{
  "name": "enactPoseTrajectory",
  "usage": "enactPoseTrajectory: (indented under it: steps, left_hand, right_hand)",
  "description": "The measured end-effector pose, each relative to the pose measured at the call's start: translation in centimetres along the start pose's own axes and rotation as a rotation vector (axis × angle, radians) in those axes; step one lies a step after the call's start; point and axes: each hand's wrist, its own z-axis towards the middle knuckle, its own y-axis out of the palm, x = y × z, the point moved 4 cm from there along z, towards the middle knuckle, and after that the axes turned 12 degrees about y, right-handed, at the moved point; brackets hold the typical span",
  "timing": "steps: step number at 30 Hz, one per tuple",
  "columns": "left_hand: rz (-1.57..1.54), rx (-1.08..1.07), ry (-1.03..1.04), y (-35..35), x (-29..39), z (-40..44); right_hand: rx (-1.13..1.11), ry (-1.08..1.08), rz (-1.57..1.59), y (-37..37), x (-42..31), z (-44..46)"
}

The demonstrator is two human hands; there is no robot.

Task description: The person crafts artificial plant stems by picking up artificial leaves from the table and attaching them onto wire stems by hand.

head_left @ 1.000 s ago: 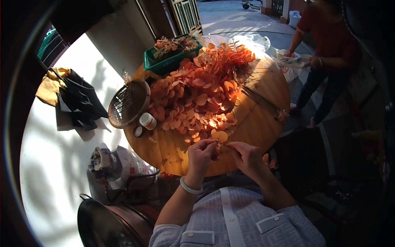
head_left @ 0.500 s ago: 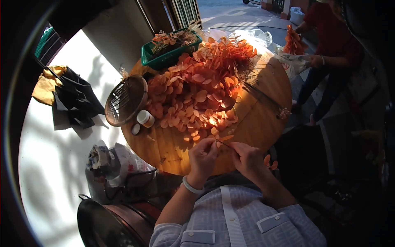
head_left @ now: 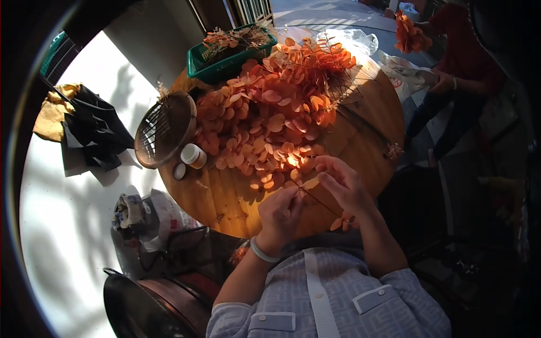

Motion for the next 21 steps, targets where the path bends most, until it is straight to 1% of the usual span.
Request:
enactPoseTrajectory:
  steps: [1,4,7,10,13,16,19,21]
  left_hand:
    - [-0.021,-0.018,-0.004,0.0,0.2,0.2]
    - [-0.118,-0.069,-0.010,0.9,1.0,0.3]
    - [-0.172,-0.084,-0.102,0.9,1.8,0.1]
    - [-0.240,-0.279,-0.047,1.2,2.6,-1.0]
    - [-0.341,-0.363,-0.056,1.2,3.5,-1.7]
    - [-0.333,-0.379,-0.085,1.3,3.4,-1.9]
    - [-0.371,-0.404,-0.144,1.4,2.9,-1.9]
    - [-0.416,-0.348,-0.110,0.4,2.1,-1.3]
  right_hand:
    - [-0.009,-0.036,-0.011,-0.6,-0.3,0.6]
    - [-0.235,0.053,-0.388,0.2,-2.1,0.6]
    - [-0.209,0.084,-0.306,0.2,-2.4,0.7]
    - [-0.164,0.167,-0.186,-1.1,0.5,2.7]
    - [-0.200,0.194,0.076,-2.4,2.0,4.1]
    - [-0.195,0.235,0.169,-2.5,2.8,4.0]
    - [-0.140,0.401,0.466,-1.9,2.3,2.8]
    - [-0.091,0.375,0.676,-2.0,1.1,2.1]
